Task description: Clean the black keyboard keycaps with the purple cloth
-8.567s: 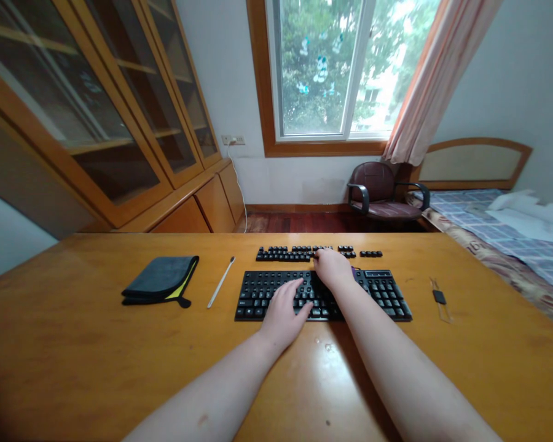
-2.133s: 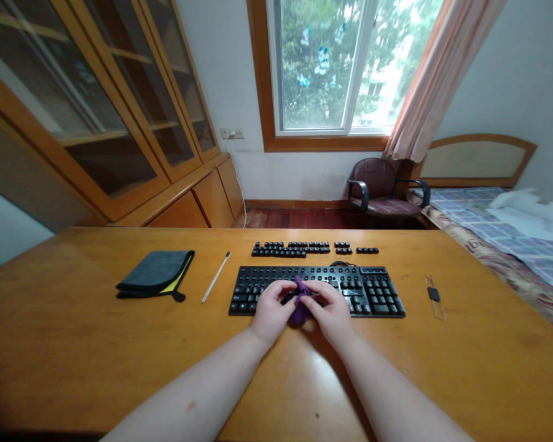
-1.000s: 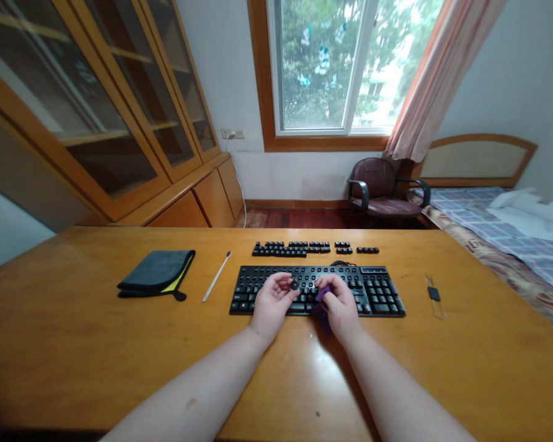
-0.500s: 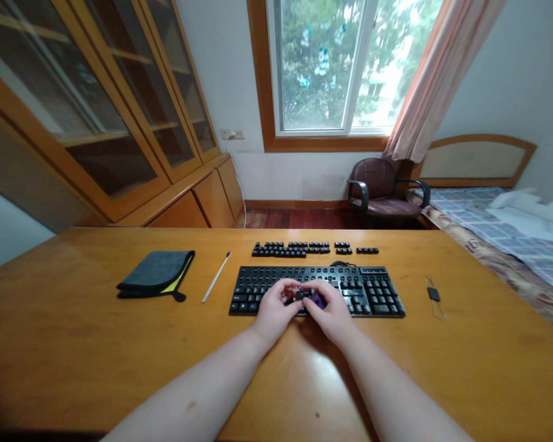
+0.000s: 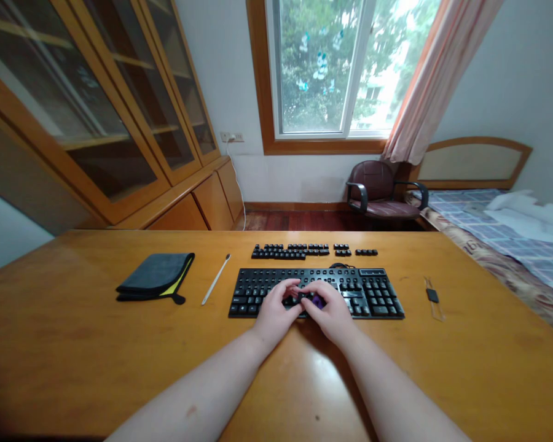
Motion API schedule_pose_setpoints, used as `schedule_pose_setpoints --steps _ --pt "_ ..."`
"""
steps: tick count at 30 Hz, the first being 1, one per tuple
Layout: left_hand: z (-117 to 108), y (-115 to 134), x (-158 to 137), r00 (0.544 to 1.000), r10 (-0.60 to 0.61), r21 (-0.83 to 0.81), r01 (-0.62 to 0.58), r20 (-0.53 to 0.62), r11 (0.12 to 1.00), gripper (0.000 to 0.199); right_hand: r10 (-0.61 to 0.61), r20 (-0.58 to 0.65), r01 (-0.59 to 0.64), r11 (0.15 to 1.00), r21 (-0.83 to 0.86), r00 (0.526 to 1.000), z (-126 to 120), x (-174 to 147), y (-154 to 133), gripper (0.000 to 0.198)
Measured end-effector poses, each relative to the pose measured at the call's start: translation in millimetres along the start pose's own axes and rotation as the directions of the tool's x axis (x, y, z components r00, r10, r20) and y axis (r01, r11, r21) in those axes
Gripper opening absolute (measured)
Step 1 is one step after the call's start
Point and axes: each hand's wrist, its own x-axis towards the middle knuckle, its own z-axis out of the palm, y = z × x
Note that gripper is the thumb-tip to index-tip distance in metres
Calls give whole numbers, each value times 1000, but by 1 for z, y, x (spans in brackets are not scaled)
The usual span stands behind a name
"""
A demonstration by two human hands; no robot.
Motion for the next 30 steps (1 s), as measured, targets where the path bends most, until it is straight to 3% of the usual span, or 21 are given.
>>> schedule_pose_setpoints --steps 3,6,10,15,22,30 --pt "-3 1 0 998 57 194 -54 -12 980 39 -11 -46 7 997 -77 999 -3 1 7 15" --pt "-3 -1 0 994 107 424 -100 5 900 43 -43 -68 27 976 -217 997 -8 5 16 18" --pt "1 -7 -1 998 54 600 -65 36 797 56 -60 -55 31 904 -426 997 -12 12 30 23" --pt "4 -9 -3 998 11 655 -52 66 753 61 -69 1 59 836 -545 998 -8 15 39 20" --pt "5 -10 -2 997 8 660 -60 81 749 59 -46 33 57 807 -588 998 -6 15 39 18" --pt "4 -9 -2 996 -7 648 -52 89 760 57 14 72 37 751 -659 997 -4 14 24 23"
